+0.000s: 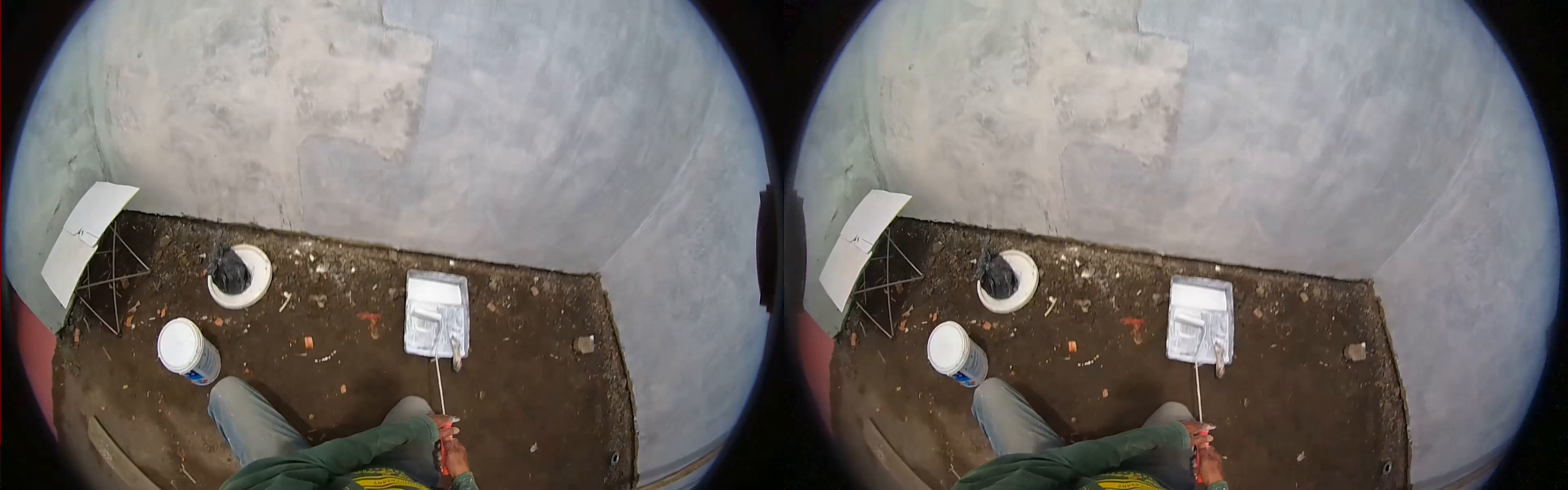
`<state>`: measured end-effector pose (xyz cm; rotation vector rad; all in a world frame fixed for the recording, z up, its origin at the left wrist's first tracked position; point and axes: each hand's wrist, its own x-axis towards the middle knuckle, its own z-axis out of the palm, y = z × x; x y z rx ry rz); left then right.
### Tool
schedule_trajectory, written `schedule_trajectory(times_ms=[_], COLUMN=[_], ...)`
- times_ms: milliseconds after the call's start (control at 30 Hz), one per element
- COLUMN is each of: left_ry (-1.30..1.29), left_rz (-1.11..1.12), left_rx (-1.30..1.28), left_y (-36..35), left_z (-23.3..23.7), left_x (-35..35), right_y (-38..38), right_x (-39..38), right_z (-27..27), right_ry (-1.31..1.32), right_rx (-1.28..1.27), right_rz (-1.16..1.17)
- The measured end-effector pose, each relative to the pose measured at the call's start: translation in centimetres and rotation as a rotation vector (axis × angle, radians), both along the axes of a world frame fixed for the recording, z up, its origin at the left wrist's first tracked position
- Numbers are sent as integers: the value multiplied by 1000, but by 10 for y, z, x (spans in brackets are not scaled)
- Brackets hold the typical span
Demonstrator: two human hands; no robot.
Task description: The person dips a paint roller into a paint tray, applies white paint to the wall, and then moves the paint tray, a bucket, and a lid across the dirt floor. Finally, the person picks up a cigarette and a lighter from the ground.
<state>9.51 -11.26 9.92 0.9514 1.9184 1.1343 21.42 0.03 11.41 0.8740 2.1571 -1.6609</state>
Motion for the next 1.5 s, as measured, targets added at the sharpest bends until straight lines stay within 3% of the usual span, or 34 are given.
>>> schedule_trajectory(times_ms=[67, 133, 200, 267, 333, 400, 467, 600, 700, 833, 933, 1000, 1100, 1233, 1500], left_ry=[158, 249, 356, 673, 608, -10, 25, 8, 174, 96, 5, 98, 49, 13, 8], left_rz=[40, 231, 397, 683, 842, 847, 849, 951, 1033, 1025, 1024, 996, 943, 927, 1019], left_rx=[-92, 497, 467, 587, 639, 837, 871, 828, 919, 830, 944, 842, 899, 924, 657], left_y=[-9, -18, -41, -51, -55, -64, -67, -95, -96, -104, -103, -105, -104, -102, -101], left_z=[17, 17, 81, 120, 150, 197, 217, 284, 280, 291, 289, 289, 288, 284, 237], left_x=[-22, -46, -69, -89, -123, -137, -169, -194, -235, -245, -254, -258, -258, -260, -263], right_y=[2, -15, -33, -46, -67, -89, -102, -124, -135, -144, -150, -154, -157, -155, -154], right_x=[-29, -73, -120, -160, -205, -231, -268, -302, -319, -342, -345, -342, -337, -343, -341], right_z=[-2, 43, 74, 124, 160, 212, 226, 272, 287, 282, 285, 294, 302, 293, 251], right_ry=[200, 291, 545, 449, 922, 967, 1164, 1113, 1329, 1334, 1370, 1110, 1135, 1131, 1060], right_rx=[164, 135, 67, -55, 304, 245, 260, 304, 690, 571, 595, 342, 242, 348, 364], right_rz=[85, 66, 28, 76, 111, 148, 107, 138, 257, 183, 126, 88, 138, 170, 105])
